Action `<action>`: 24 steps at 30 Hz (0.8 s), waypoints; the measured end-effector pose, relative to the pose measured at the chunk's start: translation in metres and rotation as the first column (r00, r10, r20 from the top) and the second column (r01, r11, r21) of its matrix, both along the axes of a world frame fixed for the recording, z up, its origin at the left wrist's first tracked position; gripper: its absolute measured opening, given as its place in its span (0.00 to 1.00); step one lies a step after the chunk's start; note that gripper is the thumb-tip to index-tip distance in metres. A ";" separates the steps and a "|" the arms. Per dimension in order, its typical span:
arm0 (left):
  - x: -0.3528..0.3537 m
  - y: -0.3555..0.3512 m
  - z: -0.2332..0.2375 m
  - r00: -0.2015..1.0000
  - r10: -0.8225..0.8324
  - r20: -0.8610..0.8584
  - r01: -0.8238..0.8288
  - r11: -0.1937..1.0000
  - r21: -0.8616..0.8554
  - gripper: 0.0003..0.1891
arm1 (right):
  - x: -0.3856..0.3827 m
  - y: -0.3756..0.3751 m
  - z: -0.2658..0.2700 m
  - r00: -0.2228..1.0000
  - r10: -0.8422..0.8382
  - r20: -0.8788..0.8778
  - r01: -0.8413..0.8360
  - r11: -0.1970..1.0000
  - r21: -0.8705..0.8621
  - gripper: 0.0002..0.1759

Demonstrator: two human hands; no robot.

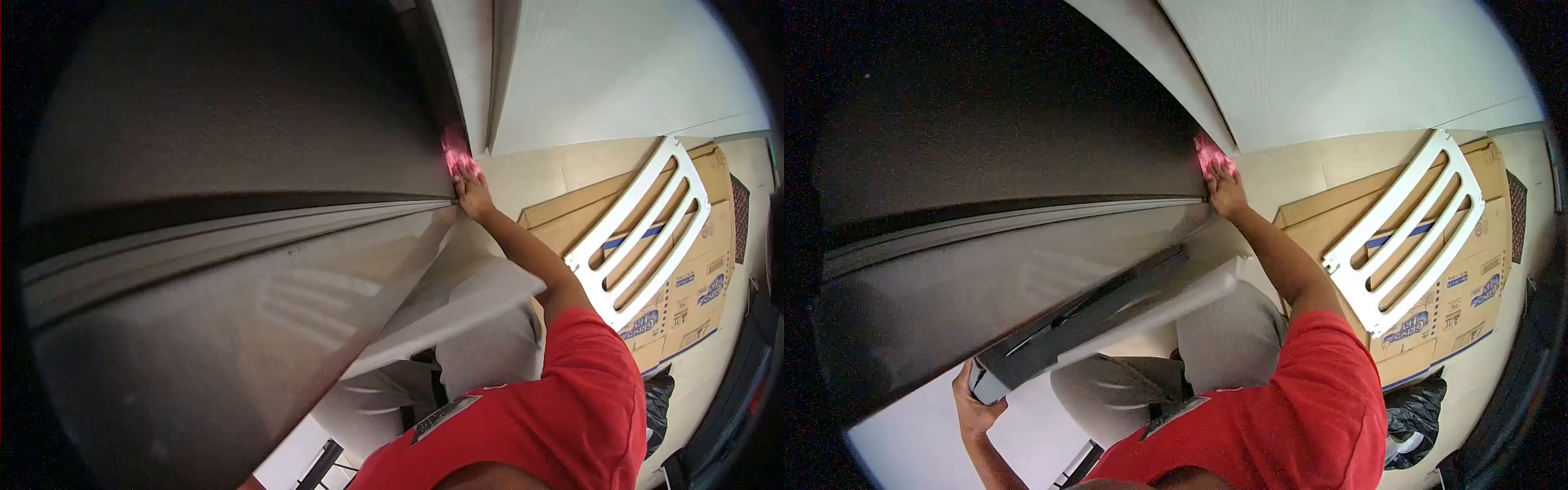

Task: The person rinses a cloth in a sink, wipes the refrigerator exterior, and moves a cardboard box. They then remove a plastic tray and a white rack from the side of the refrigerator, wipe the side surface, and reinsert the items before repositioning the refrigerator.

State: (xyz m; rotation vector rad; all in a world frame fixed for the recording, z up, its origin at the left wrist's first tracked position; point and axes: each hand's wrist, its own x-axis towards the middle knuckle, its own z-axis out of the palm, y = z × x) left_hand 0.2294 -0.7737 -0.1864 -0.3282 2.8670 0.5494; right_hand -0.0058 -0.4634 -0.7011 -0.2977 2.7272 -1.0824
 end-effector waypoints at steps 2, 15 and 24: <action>0.010 -0.007 0.004 0.997 -0.073 -0.010 0.072 0.996 -0.061 0.43 | -0.026 0.004 0.018 0.990 0.113 0.090 -0.120 0.991 0.067 0.30; 0.003 0.013 0.014 0.963 0.231 0.142 -0.215 0.969 -0.123 0.20 | -0.023 0.004 0.016 0.995 0.092 -0.032 -0.088 0.991 0.102 0.28; -0.002 0.028 0.019 0.946 0.283 0.159 -0.264 0.956 -0.129 0.22 | -0.008 0.151 0.039 0.940 -0.299 -0.167 0.325 0.931 0.166 0.16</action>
